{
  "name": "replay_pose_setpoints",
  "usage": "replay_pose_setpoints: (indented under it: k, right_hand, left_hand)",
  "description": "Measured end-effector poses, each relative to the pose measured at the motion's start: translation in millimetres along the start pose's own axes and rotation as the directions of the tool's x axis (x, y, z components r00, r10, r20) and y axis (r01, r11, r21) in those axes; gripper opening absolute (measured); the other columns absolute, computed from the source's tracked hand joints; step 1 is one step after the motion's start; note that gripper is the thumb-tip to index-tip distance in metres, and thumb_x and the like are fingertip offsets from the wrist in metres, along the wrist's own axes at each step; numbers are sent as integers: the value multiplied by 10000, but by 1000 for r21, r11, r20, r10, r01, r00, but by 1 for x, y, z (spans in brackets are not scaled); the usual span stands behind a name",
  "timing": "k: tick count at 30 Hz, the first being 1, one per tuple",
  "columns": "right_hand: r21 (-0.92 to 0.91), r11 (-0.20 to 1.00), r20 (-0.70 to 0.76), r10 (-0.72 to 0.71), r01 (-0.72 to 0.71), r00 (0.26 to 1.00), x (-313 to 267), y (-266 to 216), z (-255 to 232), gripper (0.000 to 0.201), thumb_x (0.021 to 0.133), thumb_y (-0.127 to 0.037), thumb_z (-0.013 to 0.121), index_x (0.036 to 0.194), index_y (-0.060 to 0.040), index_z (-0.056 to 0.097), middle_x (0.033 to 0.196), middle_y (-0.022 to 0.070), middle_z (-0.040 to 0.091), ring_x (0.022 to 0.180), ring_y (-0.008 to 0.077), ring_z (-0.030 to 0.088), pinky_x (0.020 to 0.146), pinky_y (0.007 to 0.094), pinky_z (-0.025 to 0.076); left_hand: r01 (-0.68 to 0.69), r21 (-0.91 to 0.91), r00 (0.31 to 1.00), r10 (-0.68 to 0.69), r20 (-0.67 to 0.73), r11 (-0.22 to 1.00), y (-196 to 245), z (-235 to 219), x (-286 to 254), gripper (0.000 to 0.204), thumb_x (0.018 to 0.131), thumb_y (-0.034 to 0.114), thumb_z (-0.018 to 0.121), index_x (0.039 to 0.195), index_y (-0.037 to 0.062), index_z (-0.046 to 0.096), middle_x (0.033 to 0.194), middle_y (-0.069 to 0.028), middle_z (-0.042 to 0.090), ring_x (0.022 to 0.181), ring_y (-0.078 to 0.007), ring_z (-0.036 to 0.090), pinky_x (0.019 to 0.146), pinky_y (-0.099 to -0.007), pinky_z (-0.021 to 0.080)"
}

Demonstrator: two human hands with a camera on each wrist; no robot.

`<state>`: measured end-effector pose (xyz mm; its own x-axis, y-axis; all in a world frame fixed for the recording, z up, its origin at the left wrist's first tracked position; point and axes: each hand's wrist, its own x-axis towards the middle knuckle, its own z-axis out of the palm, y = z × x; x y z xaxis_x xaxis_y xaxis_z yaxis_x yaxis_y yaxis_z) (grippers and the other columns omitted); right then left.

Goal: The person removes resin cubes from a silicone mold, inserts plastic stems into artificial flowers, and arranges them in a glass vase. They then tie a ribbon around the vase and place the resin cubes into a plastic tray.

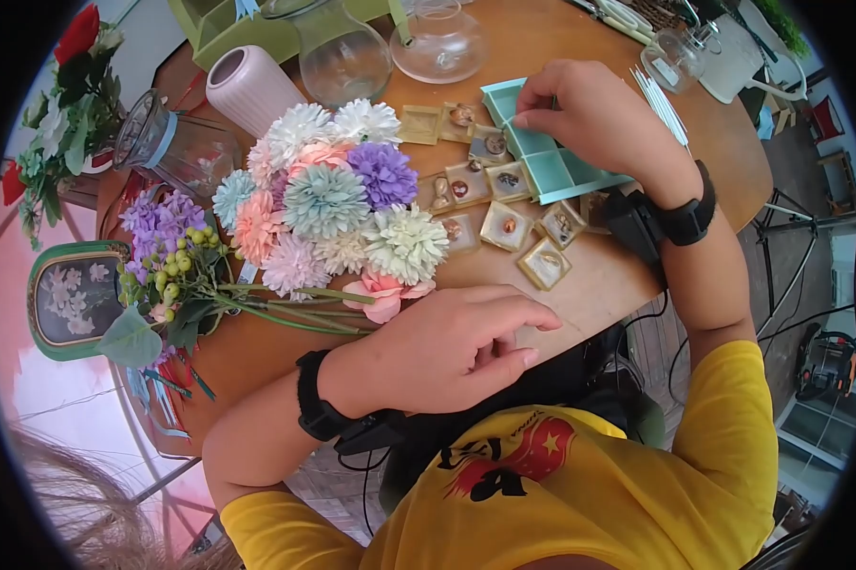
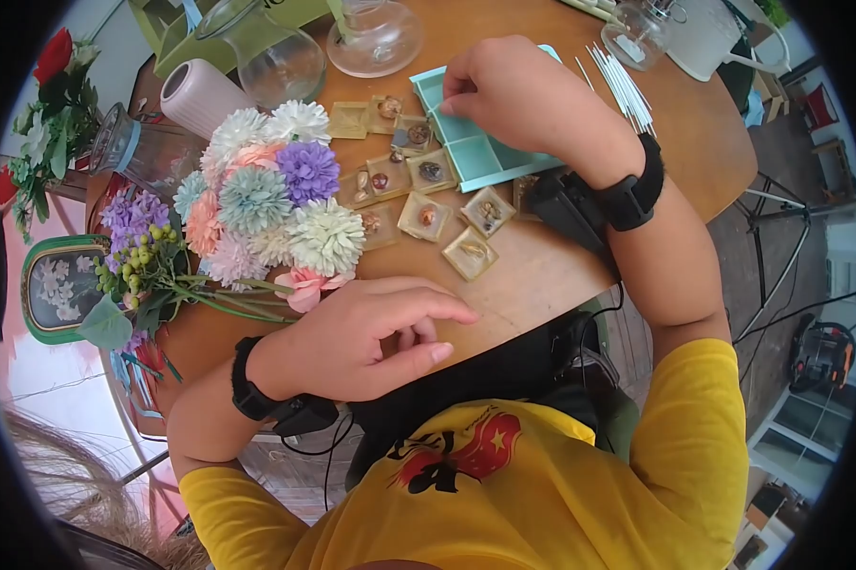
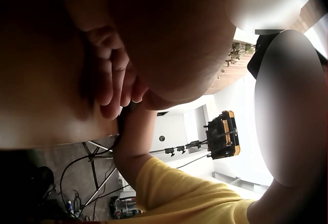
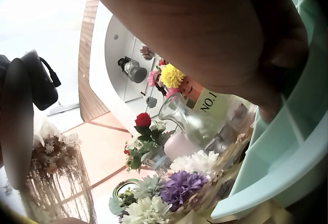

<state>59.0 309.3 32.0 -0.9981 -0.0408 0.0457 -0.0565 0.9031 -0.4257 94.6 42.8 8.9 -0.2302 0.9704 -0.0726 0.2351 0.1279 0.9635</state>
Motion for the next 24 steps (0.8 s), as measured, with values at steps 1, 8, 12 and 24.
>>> replay_pose_setpoints:
  k: [1, 8, 12, 24]
  right_hand:
    - [0, 1000, 5, 10, -10, 1000, 0, -1, 1, 187, 883, -161, 757, 937, 16, 727, 855, 155, 697, 778, 311, 666, 729, 391, 527]
    - [-74, 994, 16, 78, -76, 997, 5, -10, 7, 196, 889, -196, 735, 924, -4, 747, 823, 196, 712, 761, 365, 684, 710, 427, 544]
    - [-67, 998, 46, 22, -19, 999, 2, -13, -1, 245, 914, -243, 720, 963, -6, 754, 863, 197, 734, 789, 371, 699, 729, 435, 551]
    - [-43, 982, -43, 181, -182, 983, -2, 46, -44, 356, 1004, -304, 662, 1215, -18, 688, 982, 82, 731, 831, 158, 674, 741, 308, 539]
  left_hand:
    - [0, 9, 1000, -1, 5, 1000, 1, 0, 0, 275, 986, 123, 658, 1250, 45, 665, 1112, -85, 684, 705, -124, 652, 652, -265, 533]
    - [-13, 35, 1000, 14, -24, 999, -7, -2, -1, 258, 985, 113, 658, 1235, 52, 678, 1082, -80, 689, 732, -141, 658, 654, -273, 524]
    - [-24, 56, 999, 26, -27, 998, -8, -6, -6, 232, 988, 104, 653, 1211, 54, 692, 1057, -76, 694, 759, -155, 663, 664, -290, 523]
    - [-68, 61, 997, 70, -30, 996, -11, -8, -10, 208, 999, 97, 635, 1191, 47, 696, 1038, -74, 690, 826, -167, 696, 718, -297, 541]
